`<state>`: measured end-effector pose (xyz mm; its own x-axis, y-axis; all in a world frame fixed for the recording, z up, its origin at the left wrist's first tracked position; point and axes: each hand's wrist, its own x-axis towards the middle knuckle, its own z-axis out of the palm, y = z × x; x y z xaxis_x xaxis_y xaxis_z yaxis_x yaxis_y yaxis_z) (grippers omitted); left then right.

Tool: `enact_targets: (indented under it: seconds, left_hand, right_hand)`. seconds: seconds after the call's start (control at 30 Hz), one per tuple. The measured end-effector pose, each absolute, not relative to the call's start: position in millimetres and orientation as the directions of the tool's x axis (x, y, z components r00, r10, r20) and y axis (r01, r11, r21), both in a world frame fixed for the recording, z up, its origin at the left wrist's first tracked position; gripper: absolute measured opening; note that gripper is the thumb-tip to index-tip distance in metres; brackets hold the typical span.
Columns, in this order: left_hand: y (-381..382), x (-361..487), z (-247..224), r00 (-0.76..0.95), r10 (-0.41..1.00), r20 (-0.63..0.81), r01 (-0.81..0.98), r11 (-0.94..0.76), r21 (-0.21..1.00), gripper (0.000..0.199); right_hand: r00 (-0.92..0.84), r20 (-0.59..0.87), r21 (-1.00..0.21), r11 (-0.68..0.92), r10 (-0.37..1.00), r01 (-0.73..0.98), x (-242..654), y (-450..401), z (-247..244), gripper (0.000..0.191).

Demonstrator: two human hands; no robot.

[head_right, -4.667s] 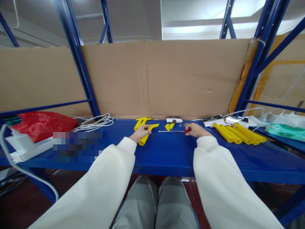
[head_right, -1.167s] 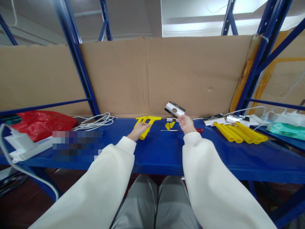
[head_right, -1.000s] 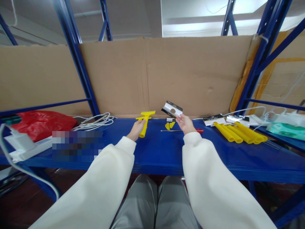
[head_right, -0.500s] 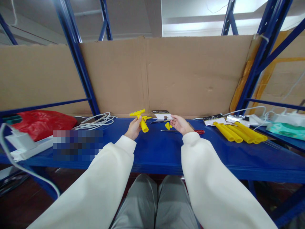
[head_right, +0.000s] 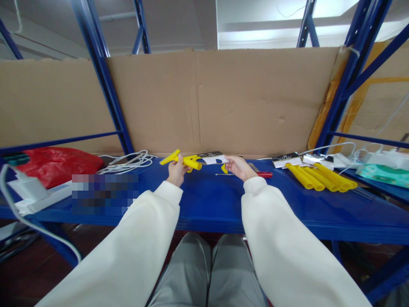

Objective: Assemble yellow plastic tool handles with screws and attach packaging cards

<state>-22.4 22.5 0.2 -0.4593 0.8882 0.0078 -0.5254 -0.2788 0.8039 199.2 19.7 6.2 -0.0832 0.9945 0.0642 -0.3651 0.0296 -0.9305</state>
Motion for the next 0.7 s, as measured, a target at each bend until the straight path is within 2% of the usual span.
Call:
enact_targets:
  seconds: [0.23, 0.53, 0.7]
  left_hand:
    - [24.4, -24.0, 1.5, -0.502, 0.864, -0.034, -0.536, -0.281, 0.796, 0.021]
    - [18.3, -21.5, 0.7, -0.332, 0.943, -0.027, -0.561, -0.175, 0.809, 0.004]
    - [14.8, -20.5, 0.0, -0.224, 0.975, 0.001, -0.53, -0.122, 0.839, 0.009]
  right_hand:
    - [-0.038, 0.088, -0.933, 0.069, 0.995, -0.354, 202.0, 23.9, 6.2, 0.02]
    - [-0.152, 0.177, -0.954, 0.132, 0.972, -0.27, 195.6, 21.4, -0.7, 0.011]
    - [-0.152, 0.154, -0.967, 0.117, 0.976, -0.227, 190.0, 20.7, -3.3, 0.012]
